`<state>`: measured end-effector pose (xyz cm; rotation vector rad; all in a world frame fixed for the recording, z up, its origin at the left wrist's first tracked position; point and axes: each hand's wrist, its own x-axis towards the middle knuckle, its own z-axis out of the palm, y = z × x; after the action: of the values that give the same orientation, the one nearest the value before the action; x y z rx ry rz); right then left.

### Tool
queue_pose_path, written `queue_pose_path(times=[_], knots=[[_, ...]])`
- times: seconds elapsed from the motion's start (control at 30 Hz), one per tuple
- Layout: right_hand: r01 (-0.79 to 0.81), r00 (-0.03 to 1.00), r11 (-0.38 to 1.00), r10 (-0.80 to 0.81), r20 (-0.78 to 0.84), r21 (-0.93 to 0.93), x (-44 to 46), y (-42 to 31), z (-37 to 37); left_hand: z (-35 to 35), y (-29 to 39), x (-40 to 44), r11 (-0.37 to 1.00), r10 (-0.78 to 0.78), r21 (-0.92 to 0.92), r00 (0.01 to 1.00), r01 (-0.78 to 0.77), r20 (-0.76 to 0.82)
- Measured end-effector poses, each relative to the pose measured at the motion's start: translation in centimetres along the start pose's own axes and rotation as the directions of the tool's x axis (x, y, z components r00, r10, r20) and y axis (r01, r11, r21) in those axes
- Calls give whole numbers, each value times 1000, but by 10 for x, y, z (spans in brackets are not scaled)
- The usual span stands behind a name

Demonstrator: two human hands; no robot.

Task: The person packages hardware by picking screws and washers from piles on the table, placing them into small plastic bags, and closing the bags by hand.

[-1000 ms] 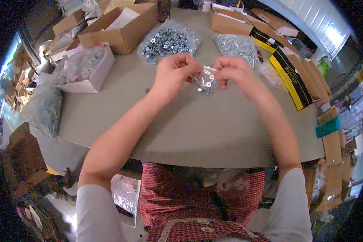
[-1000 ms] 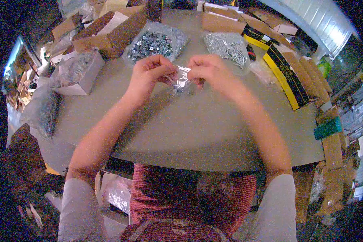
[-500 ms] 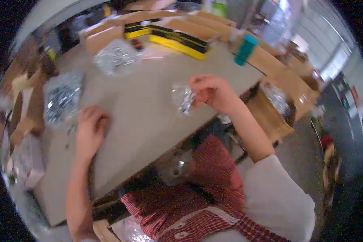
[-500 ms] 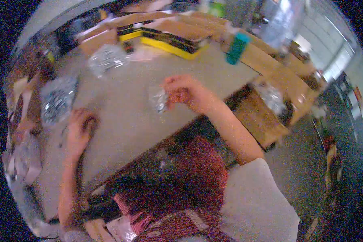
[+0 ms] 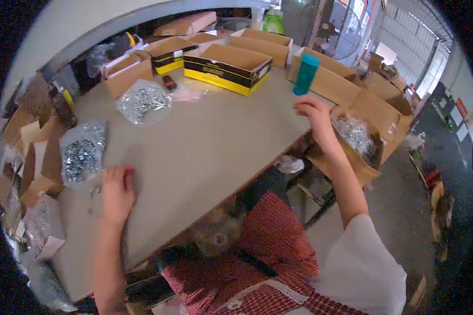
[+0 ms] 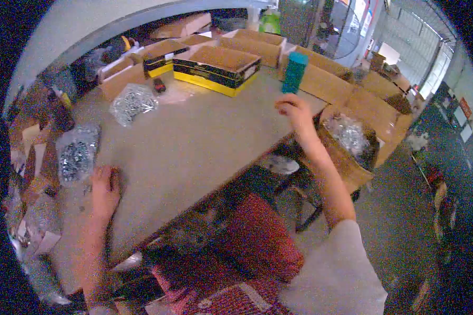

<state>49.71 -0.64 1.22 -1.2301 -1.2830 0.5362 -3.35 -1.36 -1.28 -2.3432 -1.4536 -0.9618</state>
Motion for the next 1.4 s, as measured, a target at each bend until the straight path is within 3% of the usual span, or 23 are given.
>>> queue_pose_path(times=[0.07,0.13,0.17,0.23,0.33,0.43,0.57,0.73,0.83,0.87,0.93,0.97,1.07,1.17,1.27,1.4], knots=[[151,985,981,-139,104,-123,42,-3,55,-2,-1,1,998,-9,-57,1000,9,0],[297,939,951,-273,209,-92,83,-7,110,0,-8,0,995,-55,-78,997,58,45],[361,911,910,-298,286,-205,102,-4,136,-2,-9,0,995,-52,-88,998,55,41],[501,840,766,-317,440,-404,131,9,189,-3,-9,0,992,-51,-113,998,55,31],[590,806,567,-379,454,-574,136,27,255,4,-17,0,990,-85,-111,996,88,30],[655,754,317,-216,620,-686,135,41,283,0,-17,2,983,-50,-178,999,53,21],[463,874,639,-217,434,-614,146,56,286,-1,-19,1,983,-68,-165,996,76,55],[261,942,931,-188,277,-255,159,58,270,-2,-18,0,968,-142,-197,987,154,73],[95,854,976,-182,487,198,144,24,273,-5,-20,2,978,-134,-153,990,141,51],[-21,804,970,-127,581,242,121,-6,273,-7,-22,2,985,-123,-117,992,126,33],[-37,695,949,-202,690,315,95,-32,286,-12,-16,4,933,-231,-280,973,225,12],[-53,634,935,-240,735,351,80,-42,293,-14,-11,6,895,-285,-357,959,268,6],[14,557,919,-334,760,394,25,-81,310,-19,-4,9,490,-485,-639,794,594,366],[-39,473,888,-388,791,459,-13,-93,319,-25,1,14,-2,-454,-813,724,582,519],[-62,428,912,-342,837,405,-20,-88,323,-20,-19,10,32,-405,-854,788,519,464],[-43,475,941,-276,836,335,-18,-76,328,-24,-16,8,33,-436,-856,779,515,452]])
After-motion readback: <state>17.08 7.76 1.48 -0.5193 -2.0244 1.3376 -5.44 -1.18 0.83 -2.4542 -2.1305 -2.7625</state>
